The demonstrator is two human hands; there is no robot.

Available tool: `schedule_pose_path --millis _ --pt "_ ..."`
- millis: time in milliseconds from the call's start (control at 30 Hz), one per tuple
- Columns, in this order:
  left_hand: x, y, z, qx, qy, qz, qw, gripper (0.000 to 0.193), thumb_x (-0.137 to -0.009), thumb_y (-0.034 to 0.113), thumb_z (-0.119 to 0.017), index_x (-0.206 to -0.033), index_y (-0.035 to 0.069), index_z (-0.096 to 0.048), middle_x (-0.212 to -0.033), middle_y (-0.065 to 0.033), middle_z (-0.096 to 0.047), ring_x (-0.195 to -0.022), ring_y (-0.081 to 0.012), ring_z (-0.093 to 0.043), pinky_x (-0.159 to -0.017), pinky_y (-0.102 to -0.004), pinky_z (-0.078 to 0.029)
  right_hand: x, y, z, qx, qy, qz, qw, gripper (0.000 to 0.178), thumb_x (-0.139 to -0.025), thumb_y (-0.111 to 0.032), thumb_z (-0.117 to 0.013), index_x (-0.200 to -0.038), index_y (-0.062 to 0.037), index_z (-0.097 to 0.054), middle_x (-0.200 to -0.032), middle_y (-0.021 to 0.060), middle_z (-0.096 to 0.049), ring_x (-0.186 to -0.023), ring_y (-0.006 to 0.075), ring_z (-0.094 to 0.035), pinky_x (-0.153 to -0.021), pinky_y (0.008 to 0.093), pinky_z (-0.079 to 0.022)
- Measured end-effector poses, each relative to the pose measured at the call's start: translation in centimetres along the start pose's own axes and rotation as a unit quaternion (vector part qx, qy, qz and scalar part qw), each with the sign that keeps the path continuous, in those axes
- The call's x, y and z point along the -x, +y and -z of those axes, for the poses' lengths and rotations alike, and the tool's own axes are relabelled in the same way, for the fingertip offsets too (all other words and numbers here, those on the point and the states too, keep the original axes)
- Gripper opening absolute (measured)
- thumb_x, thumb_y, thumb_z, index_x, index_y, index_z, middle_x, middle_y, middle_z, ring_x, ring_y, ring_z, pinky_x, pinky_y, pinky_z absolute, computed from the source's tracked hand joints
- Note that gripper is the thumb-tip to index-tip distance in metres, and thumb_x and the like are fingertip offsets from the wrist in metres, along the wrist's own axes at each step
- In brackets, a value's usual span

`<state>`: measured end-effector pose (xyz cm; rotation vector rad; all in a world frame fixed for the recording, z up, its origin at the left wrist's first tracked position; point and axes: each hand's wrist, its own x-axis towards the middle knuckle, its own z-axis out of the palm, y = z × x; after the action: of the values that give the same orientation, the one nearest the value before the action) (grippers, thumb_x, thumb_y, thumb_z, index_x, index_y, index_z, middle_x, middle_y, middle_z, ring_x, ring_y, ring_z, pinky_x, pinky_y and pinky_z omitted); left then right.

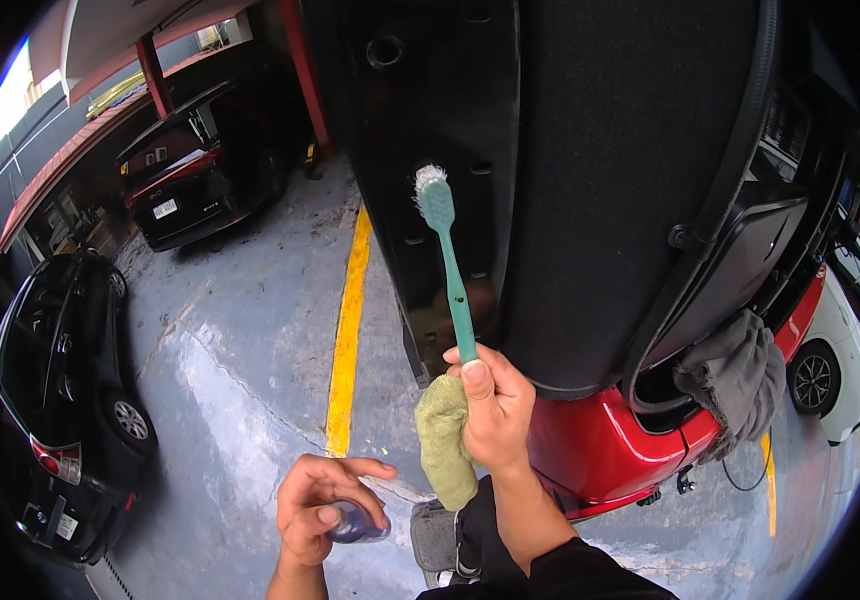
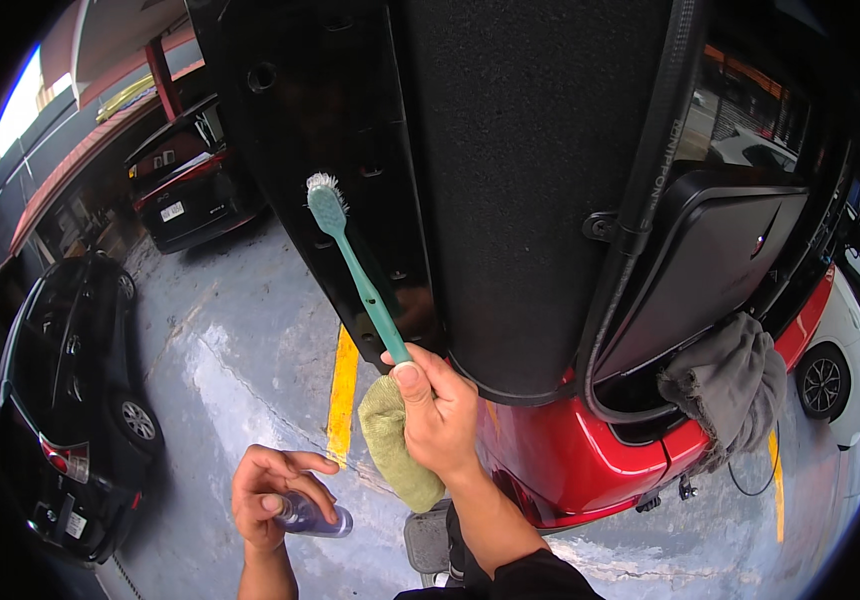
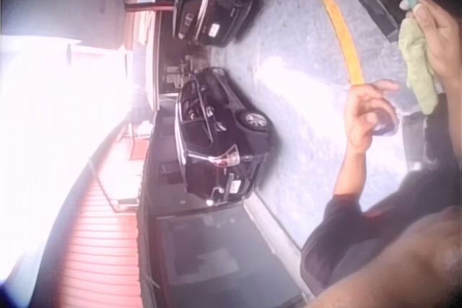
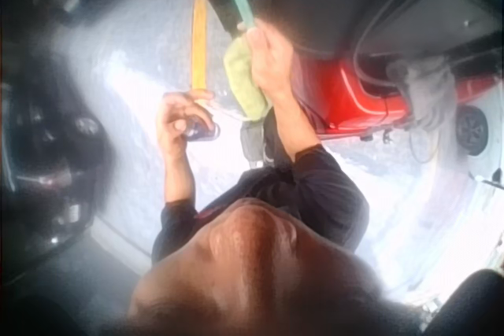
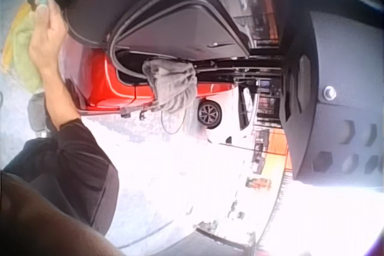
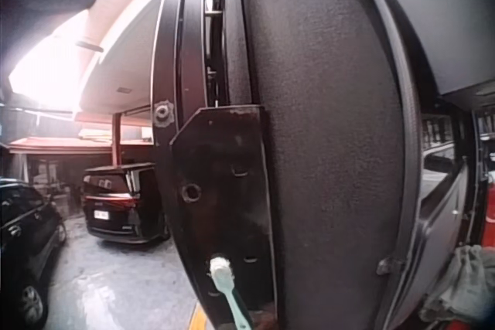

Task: The person cleans the rear bumper and fuel door area of a red car using a toothbrush and a green microfiber cloth. They apply a cleaning solution from a small bottle to the toothbrush and scrub the crevices, then wipe the area with the cloth.

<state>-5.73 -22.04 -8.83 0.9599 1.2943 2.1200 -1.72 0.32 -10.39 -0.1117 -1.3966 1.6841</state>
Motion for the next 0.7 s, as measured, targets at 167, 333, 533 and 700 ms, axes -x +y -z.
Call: schedule_pose_path --millis 167,333,533,700 --pt "0.0 0.1 0.0 0.002 0.001 0.002 1.000 0.037 -0.084 0.015 -0.057 -0.111 -0.007 -0.047 -0.119 -0.0492 -0.056 -0.069 -0.0374 -0.072 -0.071 -0.0447 -0.060 0.1 0.2 0.1 -0.005 -0.022 -0.017 1.000 0.036 -0.105 -0.029 -0.062 -0.115 0.0039 -0.070 -0.091 0.0028 -0.069 -0.082 0.0070 -0.059 -0.074 0.0225 -0.047" --pt "0.0 0.1 0.2 -0.001 0.002 -0.003 1.000 0.036 -0.084 0.015 -0.057 -0.111 -0.007 -0.047 -0.119 -0.0489 -0.056 -0.069 -0.0378 -0.072 -0.070 -0.0454 -0.061 0.7 1.2 1.1 -0.037 -0.039 -0.011 0.998 0.037 -0.105 -0.030 -0.062 -0.116 0.0039 -0.070 -0.092 0.0041 -0.070 -0.084 0.0075 -0.060 -0.076 0.0230 -0.048" --pt "0.1 0.2 0.1 -0.007 0.003 0.002 1.000 0.036 -0.084 0.015 -0.057 -0.111 -0.007 -0.047 -0.120 -0.0486 -0.056 -0.069 -0.0377 -0.072 -0.070 -0.0452 -0.061 0.0 0.2 0.1 -0.051 -0.032 -0.037 0.998 0.037 -0.105 -0.031 -0.061 -0.116 0.0038 -0.070 -0.092 0.0041 -0.069 -0.081 0.0075 -0.060 -0.075 0.0230 -0.048" --pt "0.0 0.2 0.4 0.006 0.001 -0.007 1.000 0.036 -0.084 0.015 -0.057 -0.111 -0.008 -0.049 -0.120 -0.0479 -0.056 -0.069 -0.0377 -0.073 -0.070 -0.0445 -0.060 -0.2 0.4 0.1 -0.045 -0.026 -0.016 0.999 0.037 -0.105 -0.030 -0.061 -0.116 0.0033 -0.070 -0.092 0.0026 -0.069 -0.081 0.0071 -0.059 -0.074 0.0230 -0.048"
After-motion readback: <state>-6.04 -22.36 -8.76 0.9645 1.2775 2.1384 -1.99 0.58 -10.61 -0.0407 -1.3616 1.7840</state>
